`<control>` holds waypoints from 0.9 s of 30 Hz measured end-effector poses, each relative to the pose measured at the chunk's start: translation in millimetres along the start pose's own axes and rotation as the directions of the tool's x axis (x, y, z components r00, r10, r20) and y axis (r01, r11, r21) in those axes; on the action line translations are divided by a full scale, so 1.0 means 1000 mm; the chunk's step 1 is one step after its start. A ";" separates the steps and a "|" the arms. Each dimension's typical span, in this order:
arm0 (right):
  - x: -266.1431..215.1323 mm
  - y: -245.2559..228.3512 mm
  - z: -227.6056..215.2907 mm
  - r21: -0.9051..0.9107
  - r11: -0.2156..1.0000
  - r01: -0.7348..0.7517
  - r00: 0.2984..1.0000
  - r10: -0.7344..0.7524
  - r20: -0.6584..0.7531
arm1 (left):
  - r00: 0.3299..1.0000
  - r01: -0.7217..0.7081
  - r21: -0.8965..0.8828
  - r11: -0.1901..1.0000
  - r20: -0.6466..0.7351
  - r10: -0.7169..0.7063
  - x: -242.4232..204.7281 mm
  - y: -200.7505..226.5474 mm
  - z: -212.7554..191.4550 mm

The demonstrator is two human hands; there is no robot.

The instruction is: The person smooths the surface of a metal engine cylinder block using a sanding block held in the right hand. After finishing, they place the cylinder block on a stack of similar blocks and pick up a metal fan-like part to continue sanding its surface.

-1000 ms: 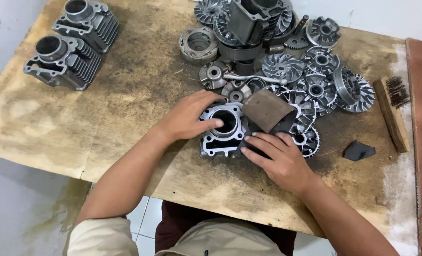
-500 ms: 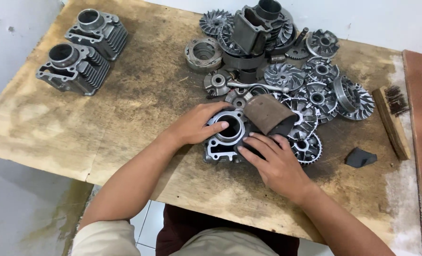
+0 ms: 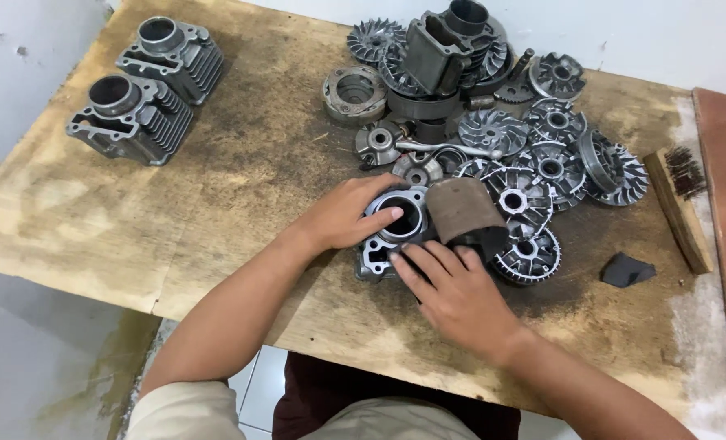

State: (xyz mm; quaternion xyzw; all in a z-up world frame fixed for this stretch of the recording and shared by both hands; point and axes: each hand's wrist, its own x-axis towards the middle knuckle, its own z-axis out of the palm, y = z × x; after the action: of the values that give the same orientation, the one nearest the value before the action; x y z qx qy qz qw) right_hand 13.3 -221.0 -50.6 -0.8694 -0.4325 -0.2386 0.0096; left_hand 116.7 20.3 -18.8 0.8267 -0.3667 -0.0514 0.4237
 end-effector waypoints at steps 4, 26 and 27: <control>-0.007 0.004 -0.003 -0.022 0.999 -0.026 0.996 0.027 0.081 | 1.000 0.007 0.002 1.000 -0.001 -0.007 0.001 -0.002 -0.001; 0.031 -0.047 -0.028 -0.204 0.963 -0.176 0.962 0.212 0.169 | 0.997 -0.004 0.039 0.999 -0.083 0.008 0.000 0.002 0.004; 0.030 -0.048 -0.032 -0.215 0.951 -0.222 0.951 0.260 0.167 | 0.996 -0.003 0.035 0.999 -0.084 0.006 -0.001 0.003 0.003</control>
State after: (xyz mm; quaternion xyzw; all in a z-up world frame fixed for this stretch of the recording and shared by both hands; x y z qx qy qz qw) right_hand -20.2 -175.7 -18.6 -0.9317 -0.2962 -0.1910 -0.0881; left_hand 113.4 17.6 -18.8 0.8347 -0.3511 -0.0091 0.4242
